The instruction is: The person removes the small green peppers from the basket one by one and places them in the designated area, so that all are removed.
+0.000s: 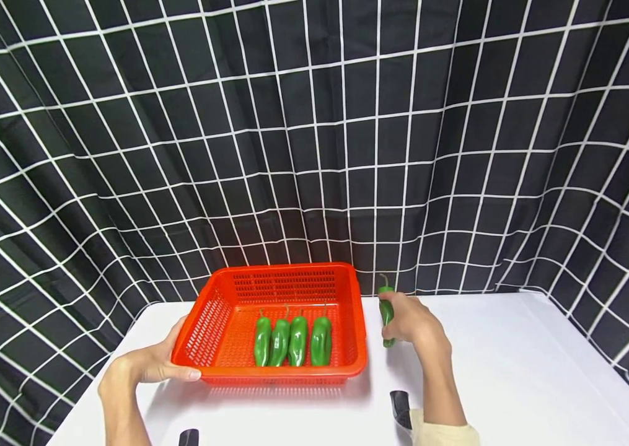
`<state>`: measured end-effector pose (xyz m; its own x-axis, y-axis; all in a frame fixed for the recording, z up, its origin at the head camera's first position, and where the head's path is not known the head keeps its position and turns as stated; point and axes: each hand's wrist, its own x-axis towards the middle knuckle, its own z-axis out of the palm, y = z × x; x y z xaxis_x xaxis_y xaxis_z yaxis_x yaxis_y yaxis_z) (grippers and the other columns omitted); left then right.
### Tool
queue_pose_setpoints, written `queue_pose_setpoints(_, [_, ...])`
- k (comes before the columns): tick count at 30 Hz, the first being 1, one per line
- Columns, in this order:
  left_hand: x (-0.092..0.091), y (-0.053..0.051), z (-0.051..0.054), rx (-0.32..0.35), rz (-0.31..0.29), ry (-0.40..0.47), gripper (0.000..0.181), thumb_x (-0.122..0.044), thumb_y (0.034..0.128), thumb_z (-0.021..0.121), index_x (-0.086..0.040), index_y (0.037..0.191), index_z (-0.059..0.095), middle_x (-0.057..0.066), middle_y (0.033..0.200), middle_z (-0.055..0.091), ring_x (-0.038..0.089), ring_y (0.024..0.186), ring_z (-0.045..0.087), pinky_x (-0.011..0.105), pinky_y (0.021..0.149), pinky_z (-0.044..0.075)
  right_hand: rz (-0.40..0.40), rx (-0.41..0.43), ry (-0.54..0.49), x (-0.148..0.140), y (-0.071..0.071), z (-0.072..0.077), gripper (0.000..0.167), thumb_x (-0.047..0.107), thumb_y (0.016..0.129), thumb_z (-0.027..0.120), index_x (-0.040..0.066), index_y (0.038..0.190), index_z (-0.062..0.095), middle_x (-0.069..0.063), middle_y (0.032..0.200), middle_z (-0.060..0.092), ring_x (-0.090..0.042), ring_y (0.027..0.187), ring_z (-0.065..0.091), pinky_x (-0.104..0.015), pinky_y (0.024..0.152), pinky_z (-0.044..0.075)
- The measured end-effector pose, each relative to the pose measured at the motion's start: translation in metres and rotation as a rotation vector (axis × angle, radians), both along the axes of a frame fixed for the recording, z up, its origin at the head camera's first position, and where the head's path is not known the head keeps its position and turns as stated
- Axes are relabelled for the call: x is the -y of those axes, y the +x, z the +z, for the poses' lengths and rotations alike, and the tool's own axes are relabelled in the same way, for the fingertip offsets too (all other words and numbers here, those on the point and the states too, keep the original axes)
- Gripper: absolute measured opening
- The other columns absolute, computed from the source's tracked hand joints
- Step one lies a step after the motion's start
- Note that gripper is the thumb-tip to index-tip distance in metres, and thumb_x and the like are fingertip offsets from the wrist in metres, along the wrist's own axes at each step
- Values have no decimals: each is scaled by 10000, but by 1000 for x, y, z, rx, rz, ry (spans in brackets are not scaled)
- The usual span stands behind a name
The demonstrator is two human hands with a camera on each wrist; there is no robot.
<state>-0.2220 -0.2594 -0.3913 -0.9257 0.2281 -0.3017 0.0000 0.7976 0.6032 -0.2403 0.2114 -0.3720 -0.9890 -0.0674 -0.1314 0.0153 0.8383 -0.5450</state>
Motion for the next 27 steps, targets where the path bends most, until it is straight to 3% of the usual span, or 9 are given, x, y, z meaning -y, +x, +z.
queue_pose_setpoints(5, [1,0,-1,-7,3,-13,1383,-572,684,921,-207,1667,19,221,1605,406,378,1308,552,655,1080,479,12,50,-29,3,-8,-16,751,11,743,829,62,1445,571,-217,1082,680,-255,810,637,-361,688,493])
queue_pose_setpoints(17, [1,0,-2,0,19,-9,1398,-579,678,922,-208,1673,12,220,1622,384,395,1321,539,667,1091,467,26,82,-34,12,-17,-39,742,-75,709,819,38,1404,586,-193,1067,665,-234,719,632,-302,621,500])
queue_pose_setpoints(27, [1,0,-1,-1,-7,8,1409,-583,686,916,-176,1672,-5,233,1627,369,404,1344,518,676,1112,447,-1,133,-39,16,-18,-44,838,-108,706,819,139,1455,537,-233,1168,614,-252,803,644,-331,650,547])
